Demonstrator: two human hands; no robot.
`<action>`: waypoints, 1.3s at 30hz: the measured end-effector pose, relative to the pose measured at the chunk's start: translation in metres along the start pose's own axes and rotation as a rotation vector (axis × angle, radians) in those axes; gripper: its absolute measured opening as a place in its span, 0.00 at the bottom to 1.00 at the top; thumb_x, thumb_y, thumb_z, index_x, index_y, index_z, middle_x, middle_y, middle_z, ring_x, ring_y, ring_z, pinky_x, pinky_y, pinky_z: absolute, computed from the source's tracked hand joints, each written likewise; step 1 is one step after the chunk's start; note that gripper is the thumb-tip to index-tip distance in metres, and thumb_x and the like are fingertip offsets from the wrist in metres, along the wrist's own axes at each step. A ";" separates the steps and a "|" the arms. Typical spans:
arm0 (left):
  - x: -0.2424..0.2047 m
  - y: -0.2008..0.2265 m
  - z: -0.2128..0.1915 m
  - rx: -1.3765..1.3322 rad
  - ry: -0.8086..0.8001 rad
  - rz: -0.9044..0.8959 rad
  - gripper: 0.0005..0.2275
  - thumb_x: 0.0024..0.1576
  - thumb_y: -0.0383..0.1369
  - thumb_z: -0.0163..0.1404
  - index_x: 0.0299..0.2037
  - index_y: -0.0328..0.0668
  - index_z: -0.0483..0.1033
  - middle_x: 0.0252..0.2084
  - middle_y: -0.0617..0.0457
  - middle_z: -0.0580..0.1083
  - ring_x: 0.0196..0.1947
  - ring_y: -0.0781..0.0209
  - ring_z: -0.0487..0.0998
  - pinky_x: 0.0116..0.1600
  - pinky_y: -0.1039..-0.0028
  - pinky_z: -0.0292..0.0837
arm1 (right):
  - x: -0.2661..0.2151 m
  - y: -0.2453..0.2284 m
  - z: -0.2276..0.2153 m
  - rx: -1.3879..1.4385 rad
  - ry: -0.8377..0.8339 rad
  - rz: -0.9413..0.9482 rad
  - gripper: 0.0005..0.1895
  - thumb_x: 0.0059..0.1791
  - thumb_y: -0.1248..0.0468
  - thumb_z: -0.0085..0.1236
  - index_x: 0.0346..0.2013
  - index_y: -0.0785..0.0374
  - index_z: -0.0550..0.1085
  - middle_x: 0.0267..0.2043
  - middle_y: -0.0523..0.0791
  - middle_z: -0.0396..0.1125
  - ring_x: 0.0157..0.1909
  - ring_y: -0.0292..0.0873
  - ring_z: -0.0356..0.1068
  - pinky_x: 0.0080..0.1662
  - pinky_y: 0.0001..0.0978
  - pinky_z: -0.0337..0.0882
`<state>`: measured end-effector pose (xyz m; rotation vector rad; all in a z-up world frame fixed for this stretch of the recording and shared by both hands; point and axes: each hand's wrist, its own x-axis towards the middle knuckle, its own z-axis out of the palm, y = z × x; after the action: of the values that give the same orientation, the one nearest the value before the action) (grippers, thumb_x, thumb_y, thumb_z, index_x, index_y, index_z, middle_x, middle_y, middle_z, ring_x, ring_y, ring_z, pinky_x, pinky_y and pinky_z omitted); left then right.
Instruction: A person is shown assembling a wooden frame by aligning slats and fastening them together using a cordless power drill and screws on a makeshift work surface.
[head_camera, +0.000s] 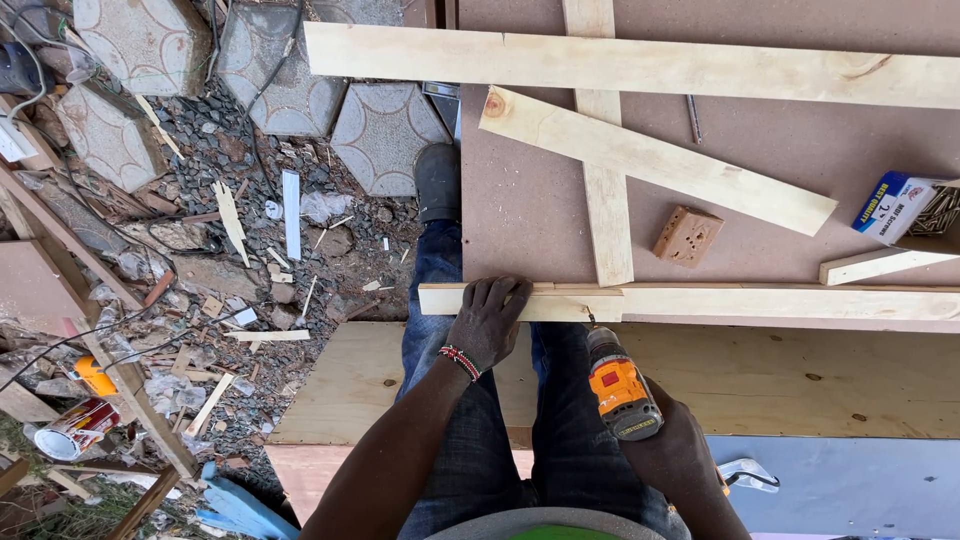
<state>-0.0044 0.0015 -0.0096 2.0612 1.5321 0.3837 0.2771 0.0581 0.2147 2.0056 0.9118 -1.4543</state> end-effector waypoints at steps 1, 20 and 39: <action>0.002 -0.001 -0.002 -0.022 -0.012 0.008 0.29 0.61 0.28 0.58 0.76 0.43 0.74 0.68 0.43 0.73 0.62 0.39 0.77 0.65 0.45 0.76 | -0.001 -0.002 0.000 0.006 -0.007 0.000 0.28 0.50 0.57 0.66 0.67 0.41 0.85 0.43 0.44 0.91 0.42 0.49 0.88 0.45 0.47 0.82; -0.010 -0.008 0.020 -0.120 -0.045 -0.033 0.36 0.57 0.28 0.60 0.81 0.46 0.72 0.65 0.42 0.71 0.63 0.33 0.74 0.67 0.38 0.76 | -0.016 0.013 -0.002 -0.143 0.062 -0.128 0.34 0.45 0.52 0.64 0.68 0.28 0.81 0.42 0.41 0.90 0.49 0.62 0.86 0.50 0.53 0.80; 0.165 0.159 0.001 -0.102 0.048 0.137 0.36 0.66 0.60 0.61 0.71 0.33 0.78 0.59 0.41 0.80 0.63 0.39 0.79 0.74 0.43 0.68 | 0.042 0.245 0.016 0.579 0.019 0.290 0.38 0.49 0.56 0.78 0.76 0.43 0.82 0.65 0.41 0.92 0.66 0.46 0.90 0.71 0.42 0.85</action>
<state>0.1739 0.1243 0.0663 2.0960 1.3727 0.5553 0.4612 -0.1035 0.1716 2.4286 0.1853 -1.6528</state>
